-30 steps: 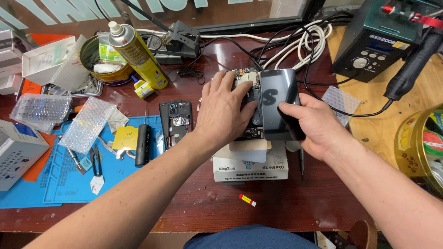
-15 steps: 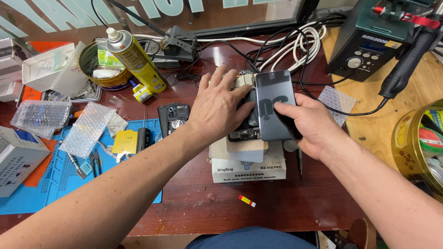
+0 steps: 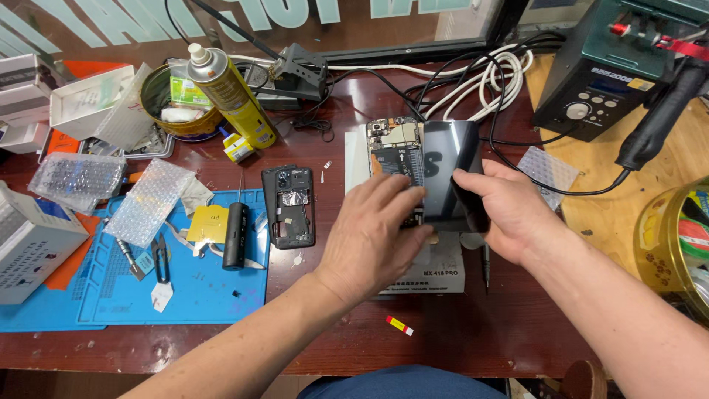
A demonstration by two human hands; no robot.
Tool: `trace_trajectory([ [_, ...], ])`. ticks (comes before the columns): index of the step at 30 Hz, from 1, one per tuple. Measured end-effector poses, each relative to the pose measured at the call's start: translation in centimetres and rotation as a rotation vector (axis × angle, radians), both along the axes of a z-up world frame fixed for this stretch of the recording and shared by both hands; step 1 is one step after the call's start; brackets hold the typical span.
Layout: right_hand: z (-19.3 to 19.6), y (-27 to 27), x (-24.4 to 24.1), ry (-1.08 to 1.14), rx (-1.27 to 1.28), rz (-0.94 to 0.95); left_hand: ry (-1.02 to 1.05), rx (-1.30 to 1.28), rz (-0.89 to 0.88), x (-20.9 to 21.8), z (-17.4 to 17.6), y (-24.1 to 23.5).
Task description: The person unpacks bubble-wrapped smartphones from a box, removes the bubble wrap, and places the phones on a workbench. The person then picks up a disassembled smartphone and aligns the screen with the motherboard, attempting to connect the components.
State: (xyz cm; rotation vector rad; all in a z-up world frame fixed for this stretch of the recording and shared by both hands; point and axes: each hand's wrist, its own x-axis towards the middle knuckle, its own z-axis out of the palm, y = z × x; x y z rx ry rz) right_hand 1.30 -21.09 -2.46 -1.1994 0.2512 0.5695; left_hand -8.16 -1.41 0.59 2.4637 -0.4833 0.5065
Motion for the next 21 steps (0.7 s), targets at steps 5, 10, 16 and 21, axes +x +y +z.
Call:
trace_trajectory([
  [5,-0.2,-0.6,0.7,0.007,-0.009,0.030,-0.138,-0.066,0.024,-0.6,-0.2,-0.2],
  [10,0.2,-1.2,1.5,-0.027,-0.003,0.075,0.239,-0.255,0.304,-0.9,0.2,-0.1],
  [16,1.0,-2.0,1.1,-0.025,-0.033,0.017,0.119,-0.003,0.090,-0.7,0.7,0.1],
  [21,1.5,-1.9,1.1,-0.054,0.025,0.043,0.098,0.145,-0.048,0.5,0.8,-0.2],
])
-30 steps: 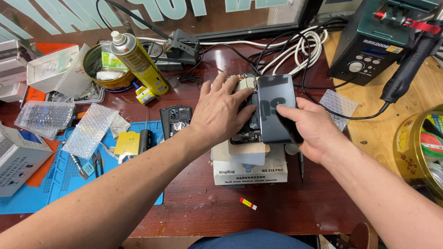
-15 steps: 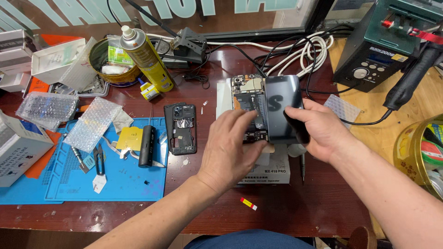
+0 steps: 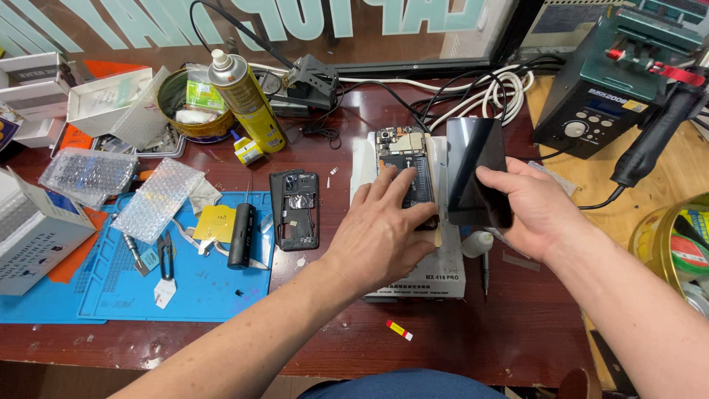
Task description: The person unpacks bubble-wrapped smartphones from a box, removes the bubble wrap, and places the phones on a workbench. The person then picks up a disassembled smartphone and aligns the screen with the motherboard, attempting to connect the components.
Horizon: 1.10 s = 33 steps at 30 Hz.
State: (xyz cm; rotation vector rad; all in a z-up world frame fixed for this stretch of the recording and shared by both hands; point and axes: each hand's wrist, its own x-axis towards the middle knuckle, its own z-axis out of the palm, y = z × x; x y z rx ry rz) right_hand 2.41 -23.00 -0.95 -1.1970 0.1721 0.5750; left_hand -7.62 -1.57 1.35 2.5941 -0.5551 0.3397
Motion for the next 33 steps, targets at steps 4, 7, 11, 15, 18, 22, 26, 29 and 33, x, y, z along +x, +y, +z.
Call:
trace_trajectory([
  [4,0.5,0.4,-0.3,0.116,0.089,0.024,0.144,-0.330,0.378,0.5,-0.3,0.2],
  [7,1.1,1.5,-0.9,0.094,0.105,0.042,0.503,-0.595,0.648,2.6,-0.1,0.9],
  [11,2.2,2.7,-1.5,0.057,-0.012,0.041,0.540,-0.421,0.645,4.7,0.6,1.6],
  [15,3.0,3.1,-1.9,0.054,-0.084,0.085,0.850,-0.510,0.698,4.9,1.6,1.3],
  [18,3.3,3.2,-1.9,0.045,-0.123,0.098,0.897,-0.663,0.730,5.1,2.2,1.1],
  [22,3.4,2.9,-1.7,0.093,-0.059,0.087,0.910,-0.743,0.785,5.4,1.8,1.2],
  [26,3.2,2.8,-1.2,0.147,0.047,0.116,0.951,-0.808,0.788,5.9,0.5,1.7],
  [29,3.1,3.1,-1.0,0.157,0.076,0.102,0.957,-0.900,0.793,6.2,-0.4,2.1],
  [33,2.5,3.2,-1.4,0.164,0.115,0.112,0.956,-1.054,0.752,6.4,-1.3,2.2],
])
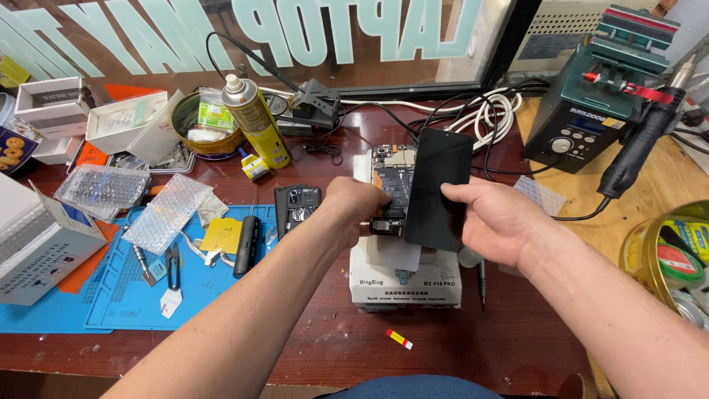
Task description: The person unpacks bubble-wrapped smartphones from a box, removes the bubble wrap, and places the phones on a workbench. The person then picks up a disassembled smartphone and aligns the screen with the motherboard, attempting to connect the components.
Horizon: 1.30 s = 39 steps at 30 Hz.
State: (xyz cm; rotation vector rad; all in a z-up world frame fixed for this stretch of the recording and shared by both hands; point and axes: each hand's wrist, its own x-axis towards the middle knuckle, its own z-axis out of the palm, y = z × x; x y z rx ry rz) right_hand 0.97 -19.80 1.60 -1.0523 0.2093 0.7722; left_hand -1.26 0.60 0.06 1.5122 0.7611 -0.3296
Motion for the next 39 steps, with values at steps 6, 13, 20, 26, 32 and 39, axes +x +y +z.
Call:
trace_trajectory([
  [6,-0.2,-0.1,-0.3,-0.032,-0.049,-0.060,-0.047,-0.038,0.007,-0.8,-0.1,0.5],
  [13,-0.5,-3.2,-2.7,-0.147,-0.079,-0.091,-0.021,-0.121,-0.001,-1.2,0.3,0.9],
  [20,-2.9,-5.0,-4.1,-0.261,-0.393,-0.310,-0.060,-0.089,0.059,-0.4,0.2,-0.4],
  [26,-3.5,-4.9,-4.7,-0.687,-0.812,-0.256,-0.105,-0.090,0.076,0.3,-0.2,-2.3],
  [32,-2.3,-3.4,-5.8,-0.848,-1.146,-0.056,-0.107,-0.216,0.079,1.1,0.3,0.3],
  [39,-3.1,-5.4,-5.4,-0.740,-0.883,-0.345,-0.091,-0.174,-0.419,5.0,1.3,5.4],
])
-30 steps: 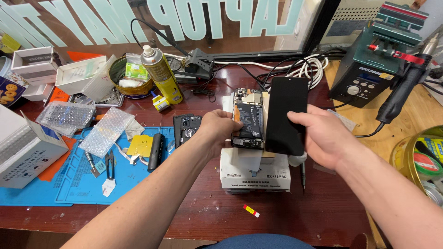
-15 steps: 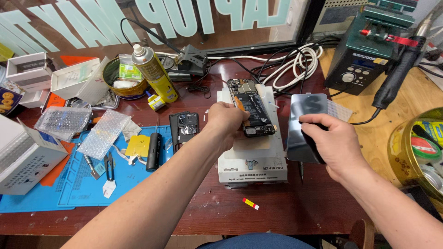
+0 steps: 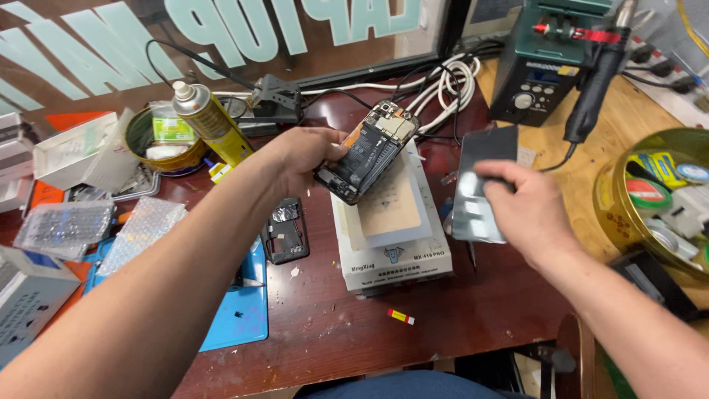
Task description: The person unpacks bubble-wrapped smartphones from a box, removes the bubble wrap, and places the phones on a workbench. The person then picks up a disassembled smartphone and aligns the screen with the motherboard, attempting to connect the components.
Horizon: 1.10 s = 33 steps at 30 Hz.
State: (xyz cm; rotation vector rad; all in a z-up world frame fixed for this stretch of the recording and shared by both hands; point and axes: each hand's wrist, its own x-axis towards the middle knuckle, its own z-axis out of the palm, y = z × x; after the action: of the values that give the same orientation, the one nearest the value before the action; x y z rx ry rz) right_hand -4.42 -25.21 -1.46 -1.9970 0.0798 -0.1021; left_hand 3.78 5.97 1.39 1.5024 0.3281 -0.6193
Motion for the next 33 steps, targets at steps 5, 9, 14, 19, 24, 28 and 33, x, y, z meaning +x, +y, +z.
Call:
trace_trajectory([
  [5,1.5,-1.0,-0.7,0.053,0.575,-0.048,-0.044,0.193,-0.155,3.2,-1.5,-0.2],
  [9,2.9,1.0,-3.2,0.228,0.754,-0.135,-0.239,0.329,-0.202,3.7,-2.6,-0.6],
  [14,3.8,5.4,-3.9,0.446,0.928,-0.363,-0.546,0.540,-0.144,2.0,-2.6,0.3],
  [19,2.6,6.6,-3.8,0.527,0.930,-0.260,-0.603,0.470,0.256,-3.9,-2.3,2.0],
  [24,1.6,7.2,-3.1,0.604,0.934,-0.178,0.001,0.033,0.249,-9.9,-1.6,1.7],
  [28,1.5,7.7,-3.0,0.605,0.821,-0.089,0.084,-0.086,0.283,-10.8,-0.9,0.2],
  [33,1.8,7.2,-2.5,0.693,0.733,-0.140,0.081,-0.071,0.328,-10.8,-1.9,-1.0],
])
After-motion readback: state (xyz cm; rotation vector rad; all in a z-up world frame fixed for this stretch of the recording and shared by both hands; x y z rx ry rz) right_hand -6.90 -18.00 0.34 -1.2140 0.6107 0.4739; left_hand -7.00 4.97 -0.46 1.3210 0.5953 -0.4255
